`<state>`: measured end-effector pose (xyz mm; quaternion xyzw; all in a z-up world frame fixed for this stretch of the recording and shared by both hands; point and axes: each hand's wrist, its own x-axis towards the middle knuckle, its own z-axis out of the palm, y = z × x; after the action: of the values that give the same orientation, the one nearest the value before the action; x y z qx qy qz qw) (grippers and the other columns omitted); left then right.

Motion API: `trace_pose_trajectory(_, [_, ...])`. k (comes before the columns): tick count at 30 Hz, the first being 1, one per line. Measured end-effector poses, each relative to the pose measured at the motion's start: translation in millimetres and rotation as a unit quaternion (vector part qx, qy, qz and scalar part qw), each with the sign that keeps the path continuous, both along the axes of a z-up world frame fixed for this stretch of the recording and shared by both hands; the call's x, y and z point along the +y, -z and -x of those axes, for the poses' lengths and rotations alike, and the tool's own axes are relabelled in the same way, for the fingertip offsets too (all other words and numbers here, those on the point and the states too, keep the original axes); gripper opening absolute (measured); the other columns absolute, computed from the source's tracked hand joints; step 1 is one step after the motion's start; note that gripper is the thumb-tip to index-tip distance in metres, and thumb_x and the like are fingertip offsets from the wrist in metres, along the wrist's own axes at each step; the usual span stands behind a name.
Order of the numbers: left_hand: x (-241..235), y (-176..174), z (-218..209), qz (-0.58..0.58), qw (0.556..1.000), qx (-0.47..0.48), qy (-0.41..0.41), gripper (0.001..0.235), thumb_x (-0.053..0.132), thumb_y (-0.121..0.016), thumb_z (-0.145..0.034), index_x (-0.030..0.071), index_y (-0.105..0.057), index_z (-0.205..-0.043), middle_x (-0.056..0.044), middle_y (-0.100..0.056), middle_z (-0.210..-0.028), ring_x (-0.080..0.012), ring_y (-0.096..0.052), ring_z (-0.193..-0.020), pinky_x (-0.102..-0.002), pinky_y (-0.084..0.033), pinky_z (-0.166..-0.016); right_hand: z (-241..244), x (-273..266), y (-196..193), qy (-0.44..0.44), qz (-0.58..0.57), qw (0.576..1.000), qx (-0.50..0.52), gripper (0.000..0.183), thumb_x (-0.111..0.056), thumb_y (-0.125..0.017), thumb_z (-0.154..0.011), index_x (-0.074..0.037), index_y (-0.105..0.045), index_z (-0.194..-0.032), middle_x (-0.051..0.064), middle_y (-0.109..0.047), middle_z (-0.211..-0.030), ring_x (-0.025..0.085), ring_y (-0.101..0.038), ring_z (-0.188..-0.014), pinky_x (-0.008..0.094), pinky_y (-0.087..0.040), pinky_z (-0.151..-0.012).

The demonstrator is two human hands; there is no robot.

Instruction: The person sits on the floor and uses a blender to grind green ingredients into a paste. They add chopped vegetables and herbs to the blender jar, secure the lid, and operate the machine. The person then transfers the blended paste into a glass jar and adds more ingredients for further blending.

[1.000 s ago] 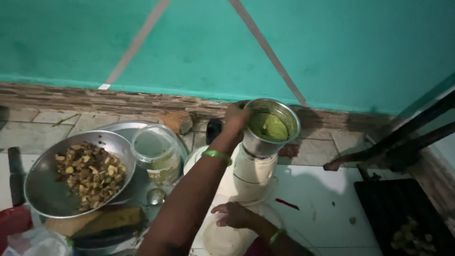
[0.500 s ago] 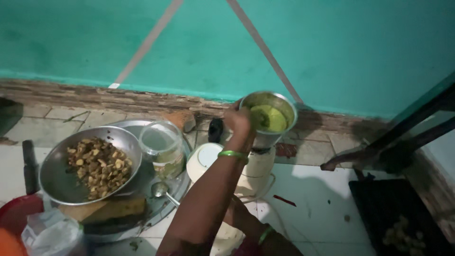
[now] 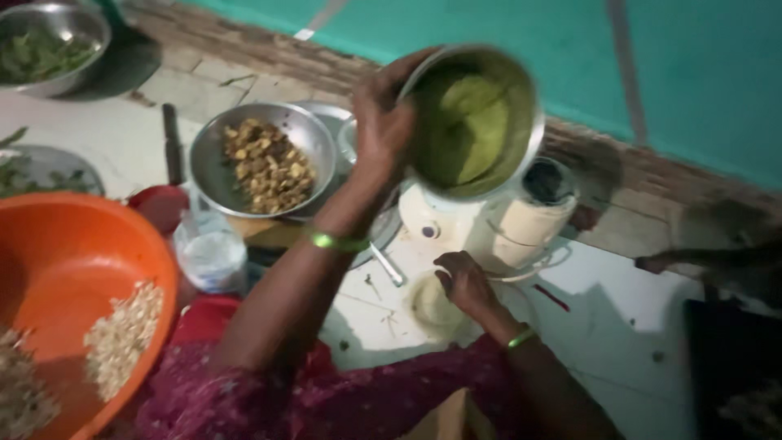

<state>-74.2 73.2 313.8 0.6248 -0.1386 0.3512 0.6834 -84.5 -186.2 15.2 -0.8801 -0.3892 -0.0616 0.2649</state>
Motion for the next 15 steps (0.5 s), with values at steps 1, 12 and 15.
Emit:
trace_pose_trajectory(1, [18.9, 8.3, 19.0, -0.048, 0.996, 0.034, -0.062, 0.052, -0.01, -0.045, -0.083, 0.0, -0.071, -0.127, -0.014, -0.078, -0.118, -0.021, -0.076, -0.109, -0.032, -0.059, -0.102, 0.6, 8.8, 5.4, 0.003, 0.003, 1.0, -0.008, 0.025, -0.017, -0.071, -0.088, -0.005, -0.072, -0.11, 0.015, -0.073, -0.113, 0.036, -0.064, -0.111, 0.048, -0.053, -0.096])
trace_pose_trajectory(12, [144.7, 68.0, 64.0, -0.086, 0.97, 0.083, -0.213, 0.062, -0.016, -0.043, -0.071, -0.001, -0.072, -0.124, -0.017, -0.077, -0.119, -0.0228, -0.073, -0.113, -0.032, -0.054, -0.105, -3.3, 161.2, 132.4, 0.052, 0.167, 0.981, 0.089, 0.058, -0.009, -0.061, -0.091, 0.001, -0.046, -0.146, 0.028, -0.063, -0.113, 0.041, -0.064, -0.101, 0.048, -0.054, -0.087])
trace_pose_trajectory(15, [165.7, 68.6, 39.5, -0.135, 0.958, 0.05, -0.248, 0.06, -0.014, -0.046, -0.07, -0.001, -0.072, -0.123, -0.019, -0.076, -0.118, -0.0275, -0.073, -0.117, -0.035, -0.052, -0.109, -8.2, 132.1, 130.3, 0.201, -0.07, 0.902, 0.375, 0.041, -0.018, -0.053, -0.103, -0.009, -0.06, -0.142, 0.018, -0.054, -0.1, 0.031, -0.051, -0.084, 0.045, -0.044, -0.072])
